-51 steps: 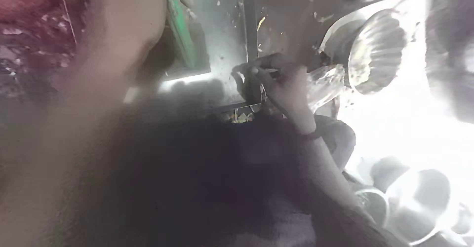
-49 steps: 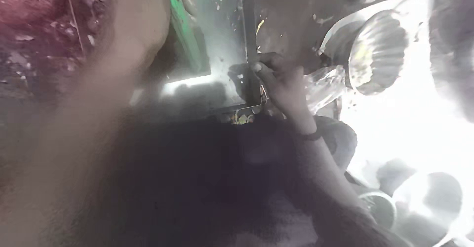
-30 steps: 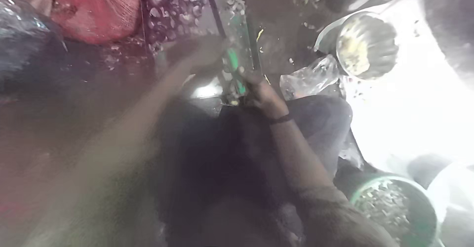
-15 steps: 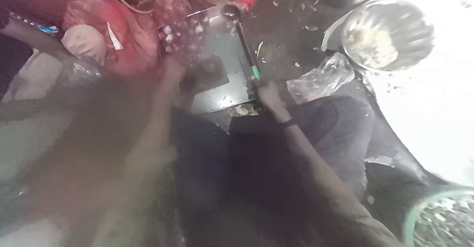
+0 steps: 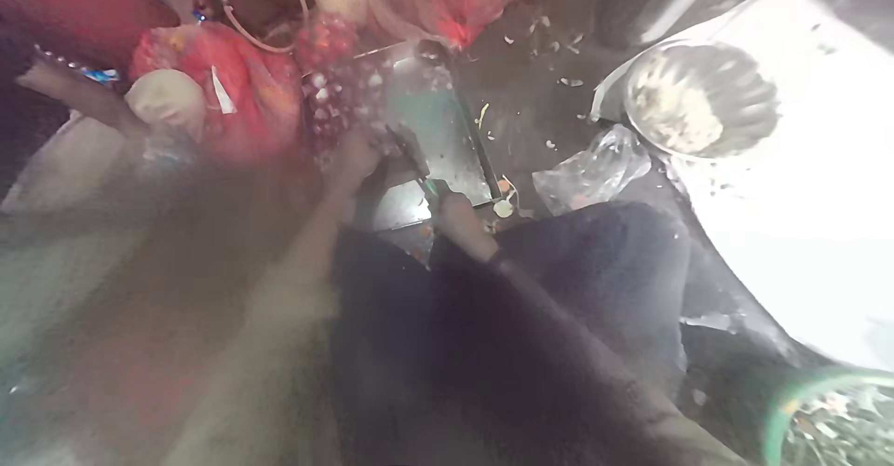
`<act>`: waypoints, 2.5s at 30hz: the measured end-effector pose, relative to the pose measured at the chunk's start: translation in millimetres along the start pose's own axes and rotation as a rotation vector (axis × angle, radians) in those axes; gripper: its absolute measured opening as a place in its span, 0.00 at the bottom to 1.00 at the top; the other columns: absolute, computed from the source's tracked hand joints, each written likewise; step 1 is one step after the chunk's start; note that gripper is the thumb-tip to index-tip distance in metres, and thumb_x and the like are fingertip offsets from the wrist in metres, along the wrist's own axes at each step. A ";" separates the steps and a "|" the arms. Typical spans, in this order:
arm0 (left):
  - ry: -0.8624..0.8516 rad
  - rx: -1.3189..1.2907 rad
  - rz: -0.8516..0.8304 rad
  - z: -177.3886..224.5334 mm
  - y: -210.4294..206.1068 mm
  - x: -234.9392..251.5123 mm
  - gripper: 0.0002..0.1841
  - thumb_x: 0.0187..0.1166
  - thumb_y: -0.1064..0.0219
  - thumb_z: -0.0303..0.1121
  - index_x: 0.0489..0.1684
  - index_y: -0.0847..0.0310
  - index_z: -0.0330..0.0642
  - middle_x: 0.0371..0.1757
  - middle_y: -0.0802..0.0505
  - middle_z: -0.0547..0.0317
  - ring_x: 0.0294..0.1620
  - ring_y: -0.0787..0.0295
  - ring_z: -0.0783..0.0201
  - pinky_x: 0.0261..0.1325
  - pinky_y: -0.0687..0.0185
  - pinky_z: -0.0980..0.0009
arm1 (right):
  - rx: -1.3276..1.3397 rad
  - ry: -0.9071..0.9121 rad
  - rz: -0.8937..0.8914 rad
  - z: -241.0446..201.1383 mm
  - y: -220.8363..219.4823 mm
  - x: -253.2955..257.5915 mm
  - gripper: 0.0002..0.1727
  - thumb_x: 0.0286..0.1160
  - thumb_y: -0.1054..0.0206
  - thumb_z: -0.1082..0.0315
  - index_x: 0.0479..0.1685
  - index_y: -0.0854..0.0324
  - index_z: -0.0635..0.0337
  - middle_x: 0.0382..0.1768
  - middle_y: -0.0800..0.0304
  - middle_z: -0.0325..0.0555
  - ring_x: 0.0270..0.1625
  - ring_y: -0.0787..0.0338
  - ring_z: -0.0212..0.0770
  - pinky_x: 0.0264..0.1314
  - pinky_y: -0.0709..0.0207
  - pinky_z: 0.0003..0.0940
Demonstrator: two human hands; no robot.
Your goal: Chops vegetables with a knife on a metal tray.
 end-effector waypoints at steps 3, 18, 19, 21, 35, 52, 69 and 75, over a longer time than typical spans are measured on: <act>-0.017 0.081 0.041 2.5 -0.2 2.7 0.13 0.77 0.26 0.38 0.54 0.07 0.45 0.56 0.04 0.46 0.63 0.09 0.45 0.72 0.20 0.38 | -0.085 -0.026 -0.009 -12.4 -2.2 1.3 0.24 0.94 0.48 0.54 0.81 0.30 0.53 0.42 0.07 0.59 0.46 0.05 0.61 0.51 0.14 0.62; -0.018 0.167 -0.045 15.8 -5.3 4.8 0.10 0.79 0.29 0.33 0.49 0.06 0.39 0.59 0.07 0.37 0.68 0.14 0.38 0.75 0.23 0.38 | -0.308 -0.101 -0.016 -44.9 -31.3 7.1 0.19 0.93 0.51 0.58 0.71 0.32 0.59 0.41 0.10 0.58 0.45 0.05 0.61 0.42 0.13 0.59; -0.009 0.165 -0.060 16.1 -5.3 3.9 0.10 0.80 0.29 0.33 0.50 0.06 0.38 0.60 0.08 0.36 0.69 0.14 0.37 0.75 0.24 0.38 | -0.306 -0.078 -0.004 -49.1 -31.6 10.0 0.19 0.92 0.50 0.59 0.71 0.32 0.60 0.39 0.10 0.58 0.43 0.05 0.62 0.41 0.13 0.59; 0.005 0.154 -0.071 16.5 -3.8 2.7 0.10 0.81 0.30 0.32 0.49 0.07 0.37 0.59 0.08 0.35 0.68 0.14 0.36 0.75 0.24 0.37 | -0.263 -0.042 0.008 -54.3 -29.2 13.5 0.18 0.92 0.48 0.58 0.66 0.28 0.62 0.38 0.11 0.59 0.41 0.06 0.62 0.37 0.14 0.60; 0.022 0.205 -0.055 15.2 -3.8 7.1 0.11 0.82 0.33 0.34 0.49 0.08 0.37 0.58 0.08 0.34 0.66 0.13 0.34 0.71 0.21 0.35 | -0.154 -0.057 -0.025 -42.0 -12.4 10.9 0.20 0.88 0.40 0.53 0.65 0.24 0.60 0.36 0.10 0.58 0.37 0.06 0.60 0.34 0.14 0.62; 0.018 0.174 -0.057 20.1 3.2 2.3 0.11 0.82 0.34 0.33 0.48 0.07 0.38 0.55 0.06 0.36 0.63 0.11 0.36 0.69 0.21 0.35 | 1.310 -0.059 -0.397 -11.4 -26.1 30.8 0.38 0.92 0.75 0.37 0.68 0.22 0.47 0.23 0.24 0.34 0.16 0.29 0.28 0.17 0.32 0.21; -0.058 0.240 -0.043 21.4 -5.1 4.5 0.11 0.81 0.34 0.34 0.46 0.07 0.37 0.55 0.06 0.37 0.65 0.12 0.36 0.69 0.20 0.36 | -0.341 -0.087 0.028 -38.4 -3.2 11.8 0.27 0.90 0.44 0.51 0.84 0.34 0.49 0.38 0.08 0.56 0.42 0.06 0.61 0.41 0.14 0.62; -0.067 0.281 -0.063 22.2 -8.6 6.9 0.11 0.79 0.33 0.33 0.46 0.08 0.37 0.58 0.08 0.36 0.69 0.16 0.34 0.73 0.25 0.35 | -0.388 -0.055 0.034 -51.0 -13.4 6.9 0.26 0.85 0.40 0.59 0.78 0.35 0.57 0.35 0.10 0.54 0.39 0.06 0.60 0.36 0.15 0.59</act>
Point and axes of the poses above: each hand's wrist, its own x-axis towards the middle knuckle, its own y-axis out of the back of the hand, z = x × y, the point moved 10 cm from there along x, towards the middle knuckle
